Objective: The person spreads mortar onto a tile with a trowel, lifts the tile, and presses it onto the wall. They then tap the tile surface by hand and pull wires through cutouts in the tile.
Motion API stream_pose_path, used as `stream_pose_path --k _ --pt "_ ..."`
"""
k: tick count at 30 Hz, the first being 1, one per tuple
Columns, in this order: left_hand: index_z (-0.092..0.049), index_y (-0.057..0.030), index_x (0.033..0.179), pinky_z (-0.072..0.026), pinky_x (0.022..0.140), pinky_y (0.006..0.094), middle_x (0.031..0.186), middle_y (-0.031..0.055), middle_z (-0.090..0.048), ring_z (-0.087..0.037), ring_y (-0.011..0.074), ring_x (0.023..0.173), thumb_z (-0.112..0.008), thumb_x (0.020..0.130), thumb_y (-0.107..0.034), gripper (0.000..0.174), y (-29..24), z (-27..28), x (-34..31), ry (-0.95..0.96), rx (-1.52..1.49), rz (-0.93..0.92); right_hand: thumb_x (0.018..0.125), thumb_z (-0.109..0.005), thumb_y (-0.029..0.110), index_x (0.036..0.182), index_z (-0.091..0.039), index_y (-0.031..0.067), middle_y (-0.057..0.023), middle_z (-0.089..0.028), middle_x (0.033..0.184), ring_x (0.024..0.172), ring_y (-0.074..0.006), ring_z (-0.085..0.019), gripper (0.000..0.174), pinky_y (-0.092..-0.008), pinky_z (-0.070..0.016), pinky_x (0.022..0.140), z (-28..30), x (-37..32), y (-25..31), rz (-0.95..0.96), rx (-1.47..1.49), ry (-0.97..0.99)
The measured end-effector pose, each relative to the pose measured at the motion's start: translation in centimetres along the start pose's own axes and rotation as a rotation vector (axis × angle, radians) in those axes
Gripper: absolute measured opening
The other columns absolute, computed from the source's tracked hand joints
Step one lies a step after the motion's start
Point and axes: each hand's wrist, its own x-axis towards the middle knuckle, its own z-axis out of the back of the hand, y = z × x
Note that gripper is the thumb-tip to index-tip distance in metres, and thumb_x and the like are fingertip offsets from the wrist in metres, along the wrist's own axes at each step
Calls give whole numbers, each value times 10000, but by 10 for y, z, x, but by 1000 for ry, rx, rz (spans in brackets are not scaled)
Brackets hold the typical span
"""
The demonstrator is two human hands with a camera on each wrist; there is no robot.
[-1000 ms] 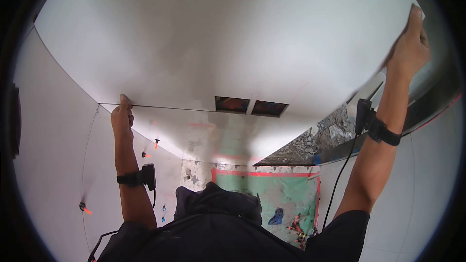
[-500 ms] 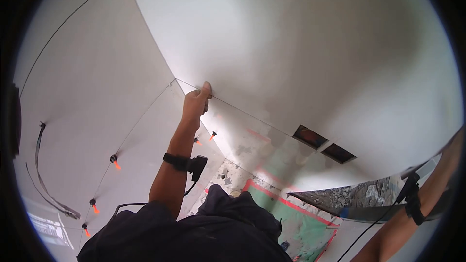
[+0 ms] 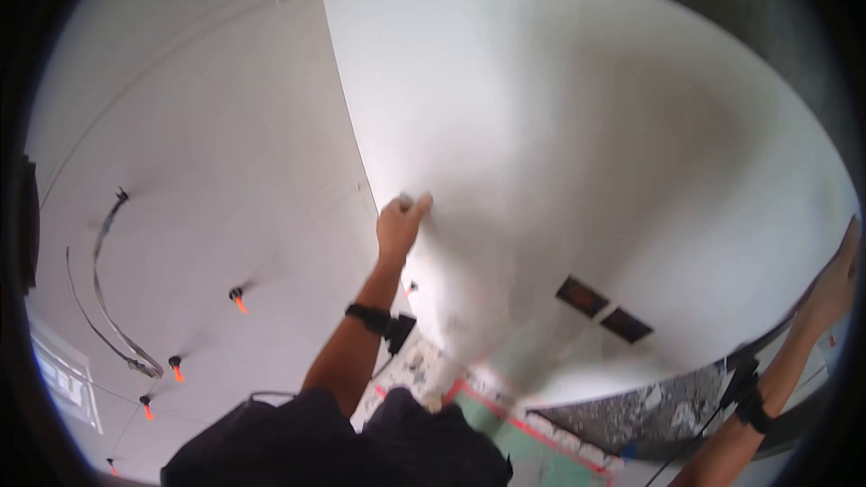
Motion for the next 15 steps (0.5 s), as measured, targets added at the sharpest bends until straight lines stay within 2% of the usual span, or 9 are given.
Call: stream_pose_path --k 2,4,5,6,7,8,9,11,15 --pt "-612 24 946 -486 776 416 836 136 -623 -594 260 817 -713 840 -466 512 -21 3 15 -94 30 -80 903 -688 397 620 -560 -62 -69 -529 603 564 -169 -414 554 -369 -381 496 1 -9 -4 16 61 -16" --pt "-473 35 1333 -401 1011 453 1324 281 -493 -495 386 1199 -744 803 -468 779 -38 5 21 -463 0 -547 955 -606 325 1082 -528 -77 -158 -549 1088 1010 -245 -490 429 -364 -409 847 6 -23 -11 145 -45 17" --pt "-473 35 1333 -401 1011 453 1324 281 -493 -495 386 1199 -744 803 -468 779 -52 7 32 -483 -5 -556 981 -565 290 1313 -511 -85 -203 -559 1330 1233 -282 -528 503 -361 -423 1023 2 -29 -16 207 -98 28" --pt "-380 34 1404 -309 1075 487 1416 311 -360 -364 432 1296 -716 827 -464 833 -78 17 43 -431 -43 -659 981 -565 290 1313 -511 -85 -203 -559 1330 1233 -282 -528 503 -361 -423 1023 -3 -41 -8 210 -84 19" --pt "-287 33 1475 -218 1139 521 1507 340 -226 -233 479 1392 -688 851 -459 891 -99 24 57 -375 -77 -761 972 -561 282 1358 -467 -63 -203 -477 1411 1300 -315 -462 526 -412 -375 1066 -9 -57 12 303 -35 57" --pt "-265 33 1488 -185 1149 525 1521 347 -188 -195 481 1411 -645 876 -466 876 -113 26 78 -426 -65 -820 962 -558 274 1403 -423 -40 -202 -395 1492 1367 -348 -396 558 -464 -328 1110 -12 -68 26 395 15 89" --pt "-243 32 1501 -151 1159 530 1536 354 -151 -157 483 1430 -602 902 -473 862 -123 29 97 -472 -49 -876 962 -558 274 1403 -423 -40 -202 -395 1492 1367 -348 -396 558 -464 -328 1110 -10 -74 28 393 25 82" --pt "-243 29 1503 -137 1161 532 1539 353 -144 -152 481 1433 -561 920 -479 837 -137 39 121 -508 -37 -913 884 -629 265 1401 -445 -13 -223 -334 1522 1423 -419 -285 615 -543 -225 1150 -5 -91 32 703 -480 353" --pt "-243 29 1504 -107 1167 539 1543 353 -130 -136 480 1441 -482 952 -462 776 -139 57 139 -504 19 -959 803 -684 305 1402 -461 13 -223 -319 1529 1431 -440 -241 702 -576 -148 1164 -28 -137 66 655 -514 492"
